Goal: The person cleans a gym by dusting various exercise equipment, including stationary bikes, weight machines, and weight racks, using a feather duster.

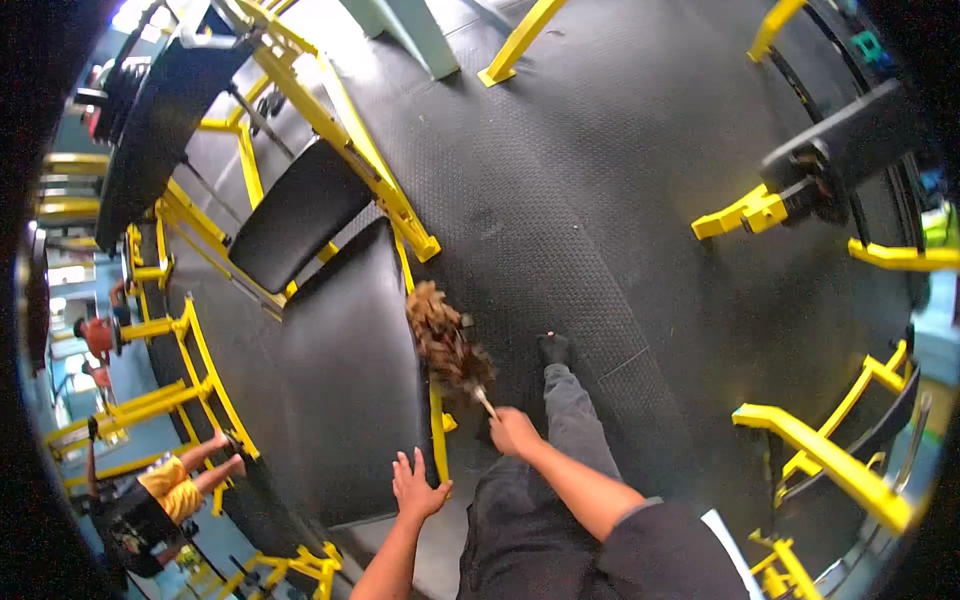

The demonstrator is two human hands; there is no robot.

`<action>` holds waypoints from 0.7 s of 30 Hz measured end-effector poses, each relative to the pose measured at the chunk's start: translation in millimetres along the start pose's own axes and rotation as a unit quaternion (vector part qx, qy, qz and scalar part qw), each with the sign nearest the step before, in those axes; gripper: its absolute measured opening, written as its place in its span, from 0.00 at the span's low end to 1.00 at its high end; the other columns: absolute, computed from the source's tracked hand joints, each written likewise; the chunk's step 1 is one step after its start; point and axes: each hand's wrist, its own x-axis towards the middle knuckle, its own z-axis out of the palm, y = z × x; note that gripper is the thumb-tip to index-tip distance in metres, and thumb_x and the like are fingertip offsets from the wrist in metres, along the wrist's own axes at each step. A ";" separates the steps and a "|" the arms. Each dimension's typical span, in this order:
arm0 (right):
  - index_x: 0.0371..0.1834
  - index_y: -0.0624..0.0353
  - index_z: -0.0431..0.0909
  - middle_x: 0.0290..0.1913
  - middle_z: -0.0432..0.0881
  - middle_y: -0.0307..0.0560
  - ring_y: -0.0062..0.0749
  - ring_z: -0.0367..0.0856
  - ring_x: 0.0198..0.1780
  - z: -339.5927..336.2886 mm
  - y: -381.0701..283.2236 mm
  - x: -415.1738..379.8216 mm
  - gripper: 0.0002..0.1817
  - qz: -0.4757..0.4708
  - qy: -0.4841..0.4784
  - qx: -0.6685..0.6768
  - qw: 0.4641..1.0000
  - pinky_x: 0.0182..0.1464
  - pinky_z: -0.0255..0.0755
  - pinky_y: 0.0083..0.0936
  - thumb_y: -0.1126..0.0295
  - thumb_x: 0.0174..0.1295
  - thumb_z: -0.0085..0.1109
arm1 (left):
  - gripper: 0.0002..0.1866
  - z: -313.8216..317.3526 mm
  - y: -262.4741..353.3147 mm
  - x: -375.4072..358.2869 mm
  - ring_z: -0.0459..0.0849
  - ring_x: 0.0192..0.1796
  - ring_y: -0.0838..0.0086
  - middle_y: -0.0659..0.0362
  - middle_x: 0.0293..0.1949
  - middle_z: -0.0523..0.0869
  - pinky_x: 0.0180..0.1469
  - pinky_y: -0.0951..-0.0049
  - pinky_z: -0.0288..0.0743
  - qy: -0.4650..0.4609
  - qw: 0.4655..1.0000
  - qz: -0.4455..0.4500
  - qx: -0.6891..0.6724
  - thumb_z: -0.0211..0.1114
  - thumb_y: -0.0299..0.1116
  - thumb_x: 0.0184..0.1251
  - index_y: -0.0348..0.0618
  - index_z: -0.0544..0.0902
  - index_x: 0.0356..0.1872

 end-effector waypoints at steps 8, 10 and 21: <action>0.30 0.71 0.79 0.23 0.80 0.58 0.51 0.82 0.22 -8.2 -95.0 294.7 0.15 0.066 -0.010 -0.131 0.989 0.20 0.76 0.44 0.70 0.61 0.44 | 0.56 -2.6 47.9 6.9 0.39 0.75 0.44 0.39 0.73 0.40 0.71 0.46 0.42 0.004 0.990 -0.143 -0.010 0.71 0.53 0.43 0.56 0.49 0.74; 0.31 0.72 0.78 0.25 0.81 0.59 0.50 0.82 0.22 -20.5 -120.4 306.7 0.15 0.070 0.014 -0.163 0.984 0.21 0.76 0.42 0.69 0.62 0.45 | 0.54 -0.3 48.0 2.7 0.42 0.74 0.45 0.40 0.73 0.43 0.71 0.46 0.44 0.021 0.987 -0.154 -0.037 0.71 0.51 0.44 0.55 0.50 0.73; 0.25 0.67 0.81 0.28 0.83 0.58 0.47 0.85 0.34 -57.9 25.3 176.3 0.12 -0.019 -0.074 -0.370 0.926 0.37 0.78 0.35 0.70 0.57 0.52 | 0.34 54.3 117.8 -55.5 0.77 0.58 0.57 0.47 0.56 0.78 0.60 0.61 0.70 0.118 0.882 -0.090 -0.446 0.69 0.44 0.54 0.49 0.69 0.64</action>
